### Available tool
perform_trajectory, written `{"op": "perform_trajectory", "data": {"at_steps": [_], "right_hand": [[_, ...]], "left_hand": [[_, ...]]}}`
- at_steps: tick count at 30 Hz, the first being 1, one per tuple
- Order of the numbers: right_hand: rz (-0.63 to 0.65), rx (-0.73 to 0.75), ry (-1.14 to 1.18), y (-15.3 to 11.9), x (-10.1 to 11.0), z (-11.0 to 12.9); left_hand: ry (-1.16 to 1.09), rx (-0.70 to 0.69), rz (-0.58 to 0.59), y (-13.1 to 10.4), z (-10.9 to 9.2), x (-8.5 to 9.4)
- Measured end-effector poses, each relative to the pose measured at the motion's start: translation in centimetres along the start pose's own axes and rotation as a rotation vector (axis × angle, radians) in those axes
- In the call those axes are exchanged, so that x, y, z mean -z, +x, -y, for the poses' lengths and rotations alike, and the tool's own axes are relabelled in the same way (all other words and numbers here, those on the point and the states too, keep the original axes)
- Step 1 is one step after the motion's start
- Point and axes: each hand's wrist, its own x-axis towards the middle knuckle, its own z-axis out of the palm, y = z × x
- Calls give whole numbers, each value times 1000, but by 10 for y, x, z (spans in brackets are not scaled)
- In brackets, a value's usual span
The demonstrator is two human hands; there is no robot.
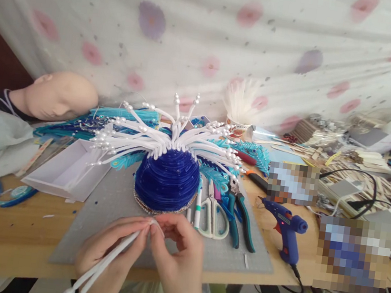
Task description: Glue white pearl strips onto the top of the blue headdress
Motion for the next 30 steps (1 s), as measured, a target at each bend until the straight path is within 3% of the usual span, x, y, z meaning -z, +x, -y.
{"op": "perform_trajectory", "data": {"at_steps": [6,15,22,26,28,30], "right_hand": [[-47,134,-188,-4,0,-12],[51,24,-121,6,4,3],[25,171,-225,10,5,3],[8,219,-299,6,7,0],[32,214,-328,3,17,3],[-85,256,-405,-1,38,8]], "left_hand": [[143,-164,-98,-8,1,-6],[135,-183,-103,-5,5,-5],[172,-167,-53,-7,1,-9],[128,-76,-42,-4,-2,-12],[111,-11,-50,-1,-3,-11],[91,47,-88,4,-3,-9]]}}
